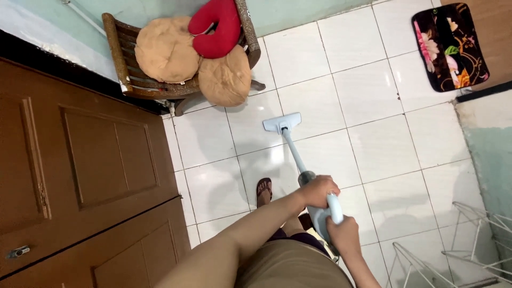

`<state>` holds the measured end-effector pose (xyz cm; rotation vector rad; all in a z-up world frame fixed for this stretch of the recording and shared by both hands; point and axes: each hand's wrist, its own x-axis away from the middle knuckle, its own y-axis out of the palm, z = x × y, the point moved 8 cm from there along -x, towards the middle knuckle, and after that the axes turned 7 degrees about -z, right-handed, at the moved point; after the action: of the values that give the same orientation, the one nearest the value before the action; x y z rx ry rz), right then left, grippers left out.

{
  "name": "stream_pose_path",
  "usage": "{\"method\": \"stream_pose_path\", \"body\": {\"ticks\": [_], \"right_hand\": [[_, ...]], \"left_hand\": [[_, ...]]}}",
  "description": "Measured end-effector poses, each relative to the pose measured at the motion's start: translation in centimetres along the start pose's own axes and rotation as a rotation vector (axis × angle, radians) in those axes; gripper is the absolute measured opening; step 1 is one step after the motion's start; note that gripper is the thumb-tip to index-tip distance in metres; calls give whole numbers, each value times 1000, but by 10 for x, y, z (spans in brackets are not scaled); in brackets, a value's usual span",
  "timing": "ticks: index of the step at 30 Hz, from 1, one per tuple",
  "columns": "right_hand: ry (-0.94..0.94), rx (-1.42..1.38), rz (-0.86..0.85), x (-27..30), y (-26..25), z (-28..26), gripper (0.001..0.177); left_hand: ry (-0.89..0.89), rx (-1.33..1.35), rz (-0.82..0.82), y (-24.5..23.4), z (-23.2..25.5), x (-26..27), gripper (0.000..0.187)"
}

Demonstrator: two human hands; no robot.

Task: Vacuuming a tiled floor and moving floor mats to clean underneath them using a cordless vacuum cleaner.

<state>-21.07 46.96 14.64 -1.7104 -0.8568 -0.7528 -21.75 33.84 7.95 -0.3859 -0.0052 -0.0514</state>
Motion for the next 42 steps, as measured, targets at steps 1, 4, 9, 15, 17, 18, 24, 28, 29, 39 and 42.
{"method": "stream_pose_path", "body": {"ticks": [1, 4, 9, 15, 17, 18, 24, 28, 29, 39, 42], "right_hand": [[-4, 1, -1, -3, 0, -11, 32], [-61, -60, -7, -20, 7, -29, 29], [-109, 16, 48, -69, 16, -43, 40], [-140, 58, 54, -85, 18, -70, 42], [-148, 51, 55, -86, 15, -69, 41], [-151, 43, 51, -85, 15, -67, 41], [-136, 19, 44, -82, -4, 3, 41], [-75, 121, 22, -41, -30, 33, 36], [-49, 152, 20, -38, -34, 44, 38], [-54, 80, 55, -38, -25, 60, 34], [-96, 19, 48, -57, -6, 30, 33]], "left_hand": [[-1, -3, 3, -11, -4, -4, 15], [-59, -27, -54, -22, -29, -10, 19], [-143, -48, 63, -42, -78, -21, 17], [-213, -92, 43, -67, -89, -29, 15], [-217, -124, 35, -68, -84, -31, 14], [-223, -153, 23, -67, -81, -30, 13], [-170, -98, -24, -29, -26, -28, 15], [-110, -166, -27, 8, 17, -30, 8], [-112, -74, -36, 13, 29, -27, 10], [-65, -33, -64, 21, 33, -21, 16], [-48, -165, -7, 7, -9, -28, 12]]}}
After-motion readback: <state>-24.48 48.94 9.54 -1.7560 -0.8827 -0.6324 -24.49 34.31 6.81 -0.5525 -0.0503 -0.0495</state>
